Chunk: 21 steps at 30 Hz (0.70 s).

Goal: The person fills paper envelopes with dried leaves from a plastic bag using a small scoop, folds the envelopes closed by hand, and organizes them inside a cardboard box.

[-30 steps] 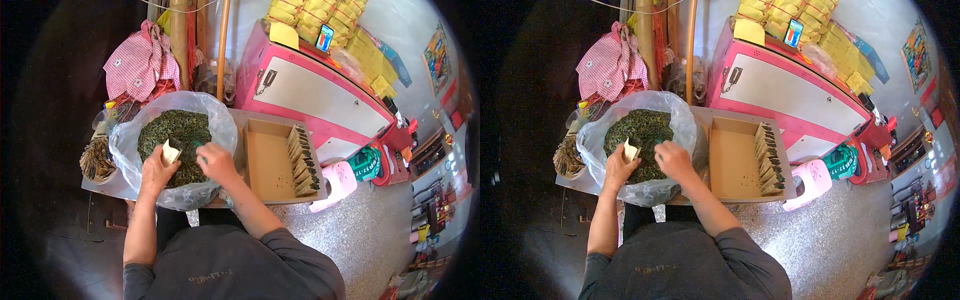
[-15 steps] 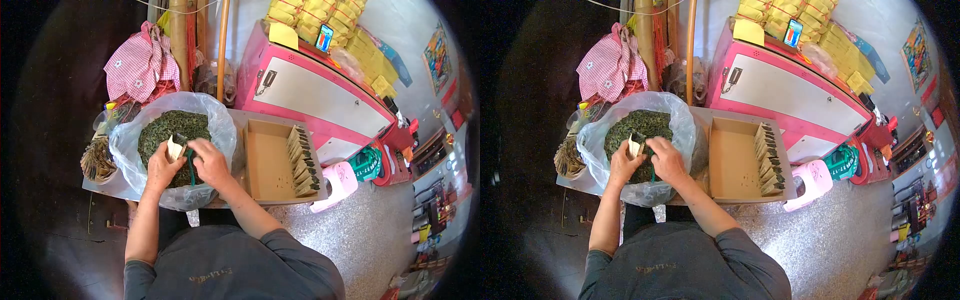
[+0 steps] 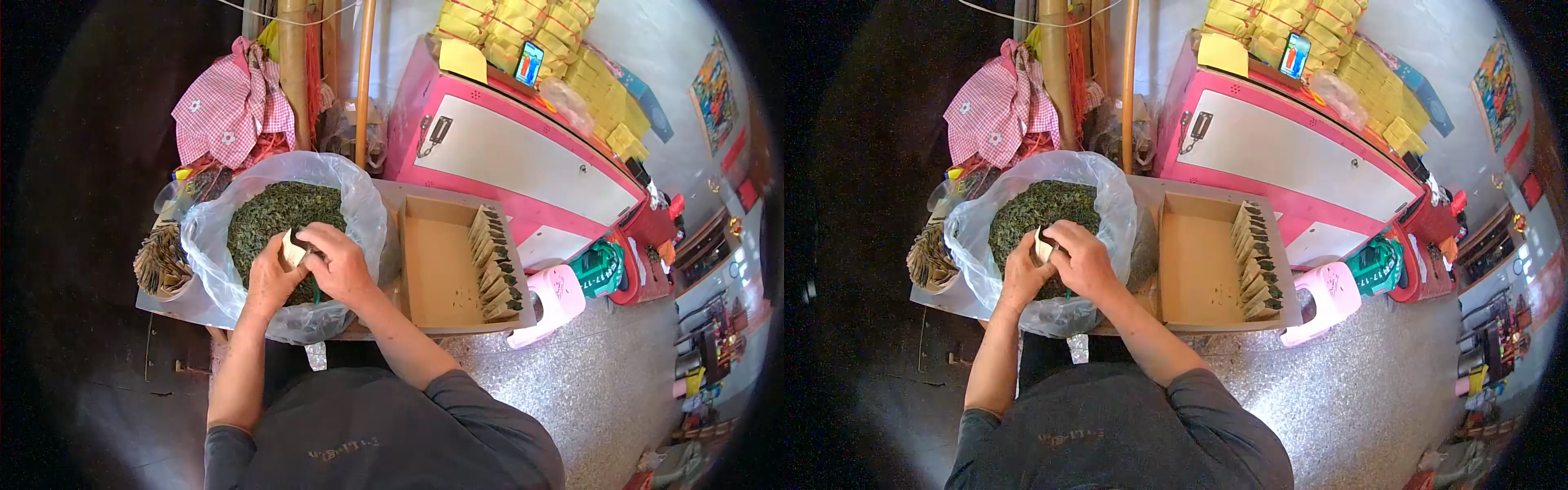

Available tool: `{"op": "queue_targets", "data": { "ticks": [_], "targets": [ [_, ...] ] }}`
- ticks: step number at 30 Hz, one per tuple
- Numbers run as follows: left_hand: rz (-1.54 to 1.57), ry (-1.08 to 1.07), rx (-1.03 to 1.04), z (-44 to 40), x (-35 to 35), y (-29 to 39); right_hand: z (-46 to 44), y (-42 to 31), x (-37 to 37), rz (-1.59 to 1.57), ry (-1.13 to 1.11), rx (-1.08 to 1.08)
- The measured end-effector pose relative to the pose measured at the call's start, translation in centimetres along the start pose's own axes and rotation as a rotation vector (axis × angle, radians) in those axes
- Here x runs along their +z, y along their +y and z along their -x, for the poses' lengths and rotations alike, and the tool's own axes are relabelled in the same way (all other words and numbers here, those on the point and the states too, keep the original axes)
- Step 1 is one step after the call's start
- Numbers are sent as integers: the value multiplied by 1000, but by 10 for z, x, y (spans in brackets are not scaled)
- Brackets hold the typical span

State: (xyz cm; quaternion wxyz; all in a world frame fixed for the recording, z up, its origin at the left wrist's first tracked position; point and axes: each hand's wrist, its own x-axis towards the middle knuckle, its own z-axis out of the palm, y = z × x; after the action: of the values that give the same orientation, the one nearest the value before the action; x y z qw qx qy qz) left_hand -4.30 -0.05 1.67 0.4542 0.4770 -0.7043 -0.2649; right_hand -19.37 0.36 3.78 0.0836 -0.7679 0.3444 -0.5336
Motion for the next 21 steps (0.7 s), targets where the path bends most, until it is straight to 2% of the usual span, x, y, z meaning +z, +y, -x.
{"op": "queue_targets", "data": {
  "ticks": [2, 4, 6, 8, 9, 11, 12, 13, 14, 16, 19, 21],
  "targets": [
    [17, -13, -37, 0, -2, 4, 1, -1, 0, 3, 49, -9],
    [-30, -11, 28, -2, 0, 1, 4, -3, 1, -28, -61, 42],
    [-6, -42, -33, -1, -3, 4, 2, 0, 2, -79, -21, 41],
    [-50, -9, 80, -2, -1, -1, 6, 8, 1, -65, 9, 57],
    [9, -45, 23, -2, -4, 9, 5, 8, 0, -117, 47, 119],
    [90, -34, 78, -1, -2, 2, 0, 1, -12, -237, 87, 312],
    [149, -85, 1, -1, -3, -1, 4, 19, -14, -321, 68, 380],
    [139, -71, 60, 0, -5, 3, 1, 20, -21, -370, 102, 325],
    [166, -79, 84, 0, -3, -5, -4, 13, -30, -454, 105, 377],
    [344, -167, -22, 3, -5, -3, -5, 21, -38, -529, 135, 399],
    [292, -111, 37, 3, -1, -7, -6, 28, -44, -622, 135, 376],
    [301, -156, -10, 3, -3, -5, -6, 30, -45, -659, 157, 391]
  ]
}}
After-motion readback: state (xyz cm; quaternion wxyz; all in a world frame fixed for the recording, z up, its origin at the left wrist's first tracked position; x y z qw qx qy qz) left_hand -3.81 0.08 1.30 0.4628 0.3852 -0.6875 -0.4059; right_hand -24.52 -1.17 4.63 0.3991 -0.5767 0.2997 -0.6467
